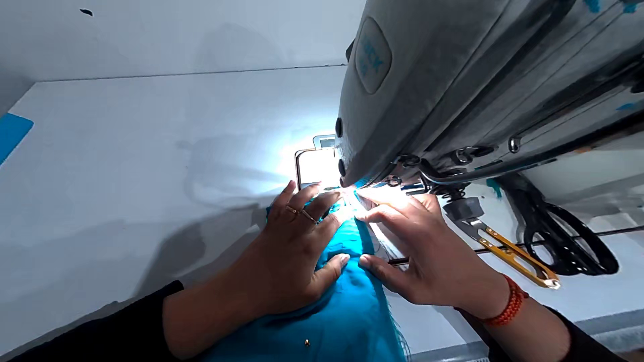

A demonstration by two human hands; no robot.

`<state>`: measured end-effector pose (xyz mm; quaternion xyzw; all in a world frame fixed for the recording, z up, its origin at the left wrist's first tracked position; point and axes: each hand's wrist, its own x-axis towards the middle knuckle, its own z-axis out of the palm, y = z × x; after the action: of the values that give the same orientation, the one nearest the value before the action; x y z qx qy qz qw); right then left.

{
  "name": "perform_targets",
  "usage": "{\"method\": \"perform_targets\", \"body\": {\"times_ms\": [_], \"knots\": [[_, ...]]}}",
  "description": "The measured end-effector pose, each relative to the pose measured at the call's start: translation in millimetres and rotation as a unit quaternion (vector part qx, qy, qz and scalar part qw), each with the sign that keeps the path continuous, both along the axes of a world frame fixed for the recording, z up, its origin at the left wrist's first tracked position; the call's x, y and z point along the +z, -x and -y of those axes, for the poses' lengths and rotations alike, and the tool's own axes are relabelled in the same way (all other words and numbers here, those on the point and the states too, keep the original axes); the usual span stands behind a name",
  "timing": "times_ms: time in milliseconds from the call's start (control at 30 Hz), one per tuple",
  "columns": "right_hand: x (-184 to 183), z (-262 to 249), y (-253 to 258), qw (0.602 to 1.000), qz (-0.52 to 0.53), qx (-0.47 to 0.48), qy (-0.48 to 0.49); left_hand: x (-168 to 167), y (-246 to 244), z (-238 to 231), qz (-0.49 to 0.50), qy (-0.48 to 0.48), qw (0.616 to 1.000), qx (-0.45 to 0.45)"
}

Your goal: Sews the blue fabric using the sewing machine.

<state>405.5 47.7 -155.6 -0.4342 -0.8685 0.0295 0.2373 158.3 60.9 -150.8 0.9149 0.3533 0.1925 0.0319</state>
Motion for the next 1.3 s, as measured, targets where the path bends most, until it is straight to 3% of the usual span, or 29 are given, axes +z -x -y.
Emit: {"method": "perform_targets", "body": {"times_ms": [133, 700, 1300], "knots": [[0.1, -0.1, 0.7, 0.999, 0.002, 0.015, -0.034, -1.2, -0.1, 0.0, -0.005, -0.035, 0.999, -0.033], [1.0, 1.1, 0.4, 1.0, -0.013, -0.007, -0.018, -0.5, 0.0, -2.3, -0.007, 0.016, 0.999, -0.048], [1.0, 2.9, 7.1, 0.999, 0.017, -0.015, -0.026, 2.4, 4.6, -9.9, -0.003, 0.001, 0.998, -0.069]]}}
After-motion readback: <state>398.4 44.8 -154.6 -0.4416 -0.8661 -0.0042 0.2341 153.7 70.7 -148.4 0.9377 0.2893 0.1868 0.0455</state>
